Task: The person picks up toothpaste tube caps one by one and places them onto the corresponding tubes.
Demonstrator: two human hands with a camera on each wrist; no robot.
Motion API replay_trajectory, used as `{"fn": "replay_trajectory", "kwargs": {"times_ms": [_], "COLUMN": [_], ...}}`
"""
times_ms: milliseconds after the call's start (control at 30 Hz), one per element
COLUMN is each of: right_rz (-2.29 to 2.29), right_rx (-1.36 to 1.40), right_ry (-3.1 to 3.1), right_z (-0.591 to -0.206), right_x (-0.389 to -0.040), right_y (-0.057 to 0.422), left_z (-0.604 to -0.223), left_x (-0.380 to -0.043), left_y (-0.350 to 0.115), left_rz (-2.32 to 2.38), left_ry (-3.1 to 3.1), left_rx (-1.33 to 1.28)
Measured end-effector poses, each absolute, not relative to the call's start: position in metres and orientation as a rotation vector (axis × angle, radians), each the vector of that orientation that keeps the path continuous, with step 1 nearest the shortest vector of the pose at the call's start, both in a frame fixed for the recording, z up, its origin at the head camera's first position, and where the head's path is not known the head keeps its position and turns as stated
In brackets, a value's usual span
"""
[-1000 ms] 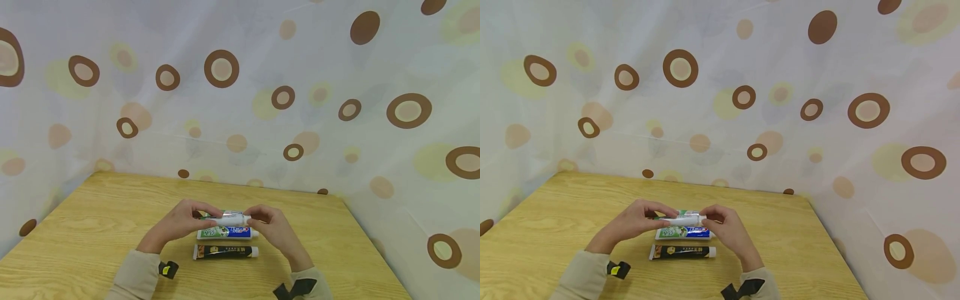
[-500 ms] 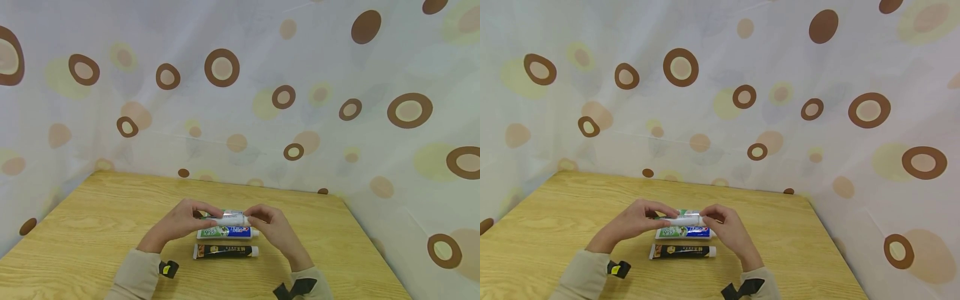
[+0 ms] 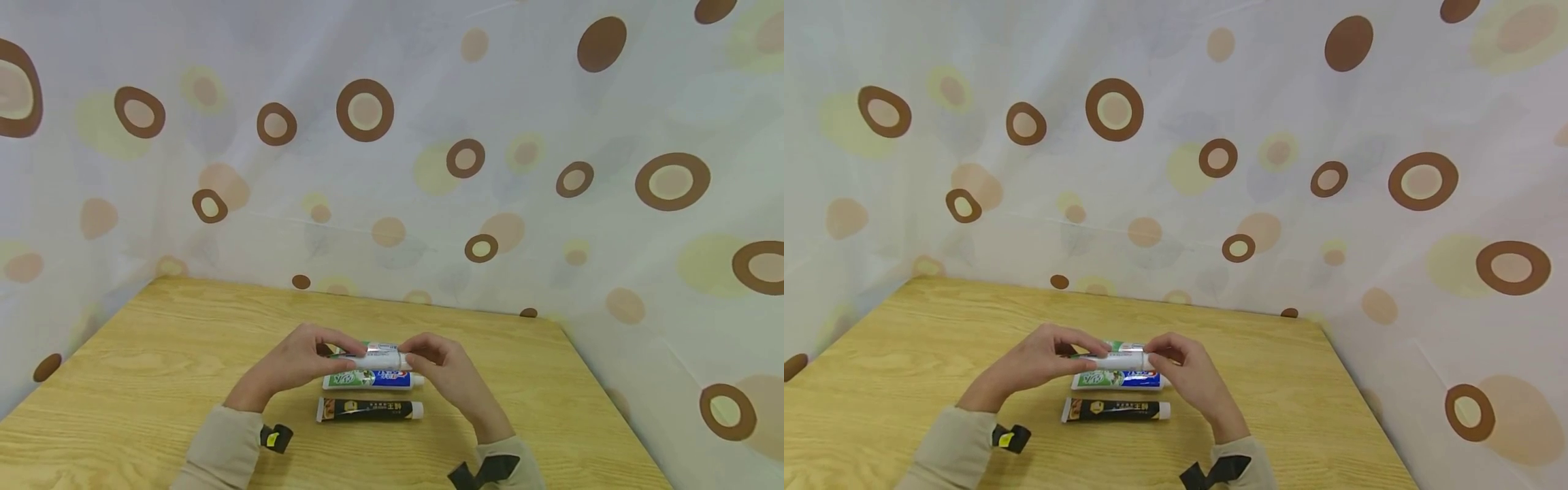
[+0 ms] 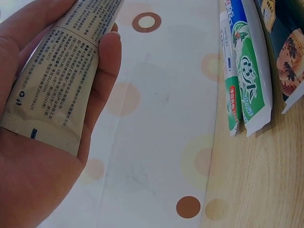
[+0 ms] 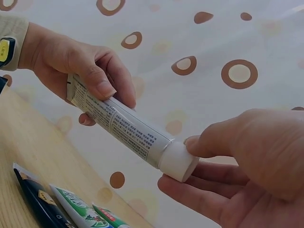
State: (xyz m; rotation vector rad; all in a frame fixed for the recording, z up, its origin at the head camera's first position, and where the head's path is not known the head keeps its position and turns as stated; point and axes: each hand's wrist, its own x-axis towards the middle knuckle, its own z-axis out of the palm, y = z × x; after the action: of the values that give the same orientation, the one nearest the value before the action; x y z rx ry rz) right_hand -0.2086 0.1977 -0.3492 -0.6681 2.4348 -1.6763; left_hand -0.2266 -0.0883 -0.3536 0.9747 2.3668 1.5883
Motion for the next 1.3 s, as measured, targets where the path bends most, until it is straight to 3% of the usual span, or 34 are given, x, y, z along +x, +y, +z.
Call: {"fn": "replay_trajectory", "kwargs": {"times_ms": [1300], "right_rz": [-1.688], "right_rx": [-0.591], "right_ry": [2.437], "right_z": [-0.3478], "right_x": [-0.2066], "right_y": [0.1971], "left_z": [-0.3518], "left_x": [-0.2243], "left_y": [-0.0905], "left_rz": [1.598], "left_ry": [2.373], "left_rx": [0.932]}}
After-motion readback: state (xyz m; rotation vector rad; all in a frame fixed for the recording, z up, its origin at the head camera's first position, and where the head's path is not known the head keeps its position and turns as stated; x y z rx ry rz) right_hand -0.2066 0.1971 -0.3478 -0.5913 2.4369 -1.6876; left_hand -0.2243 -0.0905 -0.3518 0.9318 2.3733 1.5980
